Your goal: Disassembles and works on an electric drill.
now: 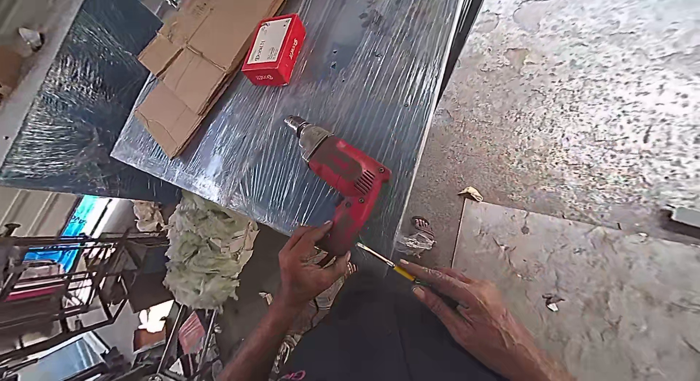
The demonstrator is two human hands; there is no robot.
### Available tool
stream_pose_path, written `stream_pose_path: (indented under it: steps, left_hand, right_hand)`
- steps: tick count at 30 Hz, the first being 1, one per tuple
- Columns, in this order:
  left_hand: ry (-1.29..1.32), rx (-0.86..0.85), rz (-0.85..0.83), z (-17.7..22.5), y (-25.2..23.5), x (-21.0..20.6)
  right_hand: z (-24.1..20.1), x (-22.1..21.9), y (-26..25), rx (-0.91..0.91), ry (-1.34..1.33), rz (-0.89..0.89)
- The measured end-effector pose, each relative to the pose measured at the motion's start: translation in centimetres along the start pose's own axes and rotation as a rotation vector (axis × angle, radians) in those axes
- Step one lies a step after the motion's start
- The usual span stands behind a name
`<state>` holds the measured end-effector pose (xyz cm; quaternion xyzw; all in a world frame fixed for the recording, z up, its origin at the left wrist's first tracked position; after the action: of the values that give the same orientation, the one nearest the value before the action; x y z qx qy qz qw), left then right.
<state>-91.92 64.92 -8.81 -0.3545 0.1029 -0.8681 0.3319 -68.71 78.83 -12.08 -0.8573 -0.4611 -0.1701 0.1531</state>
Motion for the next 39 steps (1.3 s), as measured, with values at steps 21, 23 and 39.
stream_pose_path:
  steps: [21,23,39]
  left_hand:
    - [0.198,0.009,-0.061,-0.2,-0.8,-0.2]
    - [0.209,0.014,-0.071,-0.2,-1.0,-0.3]
    - [0.203,0.049,-0.104,-0.2,-0.9,-0.6]
  right_hand:
    - [-0.5,-4.3,2.8,-0.017,-0.089,0.221]
    - [-0.5,-4.3,2.6,-0.014,-0.100,0.228]
    - [1.5,-5.1,1.2,-0.178,-0.518,0.025]
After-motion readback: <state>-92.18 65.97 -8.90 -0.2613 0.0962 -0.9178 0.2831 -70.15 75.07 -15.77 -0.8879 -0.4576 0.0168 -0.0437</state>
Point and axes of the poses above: each hand's wrist, its own y-axis away from the middle knuckle, its own x-axis out of the back of the hand, z = x × y, the point moved 9 cm from there along -y, towards the middle knuckle, and after that the axes turned 2 degrees about -x, right-handed, at the moved point
